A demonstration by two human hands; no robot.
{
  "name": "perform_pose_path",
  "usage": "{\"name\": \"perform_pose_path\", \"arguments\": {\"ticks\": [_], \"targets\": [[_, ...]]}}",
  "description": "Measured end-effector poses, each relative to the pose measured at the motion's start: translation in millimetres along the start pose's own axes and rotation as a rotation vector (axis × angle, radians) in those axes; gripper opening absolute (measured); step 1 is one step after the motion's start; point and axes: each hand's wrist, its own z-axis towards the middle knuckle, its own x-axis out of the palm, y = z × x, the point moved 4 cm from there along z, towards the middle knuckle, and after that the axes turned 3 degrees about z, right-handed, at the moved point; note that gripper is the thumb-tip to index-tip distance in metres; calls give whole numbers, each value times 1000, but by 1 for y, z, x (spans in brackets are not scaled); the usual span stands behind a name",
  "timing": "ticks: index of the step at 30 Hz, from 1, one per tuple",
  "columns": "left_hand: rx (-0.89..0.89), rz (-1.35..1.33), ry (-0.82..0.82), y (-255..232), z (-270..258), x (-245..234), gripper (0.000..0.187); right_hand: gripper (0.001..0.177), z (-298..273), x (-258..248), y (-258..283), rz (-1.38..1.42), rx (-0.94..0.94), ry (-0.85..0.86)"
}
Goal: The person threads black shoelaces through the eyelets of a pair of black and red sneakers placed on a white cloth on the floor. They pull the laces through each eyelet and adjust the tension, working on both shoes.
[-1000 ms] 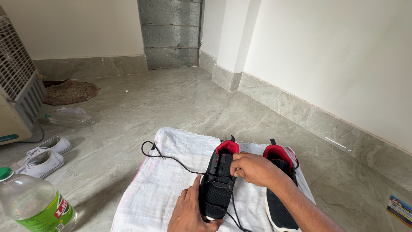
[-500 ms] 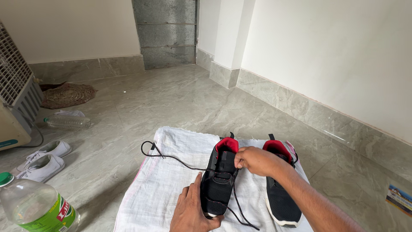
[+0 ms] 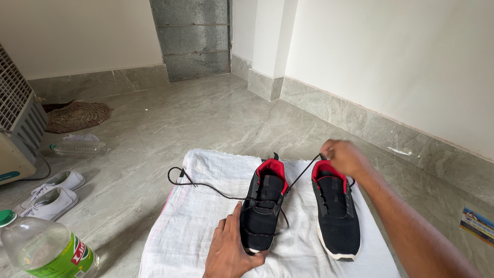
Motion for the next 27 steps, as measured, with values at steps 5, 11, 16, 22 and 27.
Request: {"name": "perform_pose_path", "arguments": {"ticks": [5,11,16,22,27], "targets": [[-28,18,53,-4,-2,-3,134,20,-15,2,-9,-126,89,-117],[8,30,-8,-9,-6,-8,131,33,-62,27,64,-93,-372,-142],[14,43,-15,-10,-6,-7,130,25,-87,55,106,29,-566,153],[68,51,-84,-11,-9,-7,125,20,-80,55,106,34,-556,184],[24,74,-31,-9,-7,-3,123,15,-69,45,99,88,-548,273]]}}
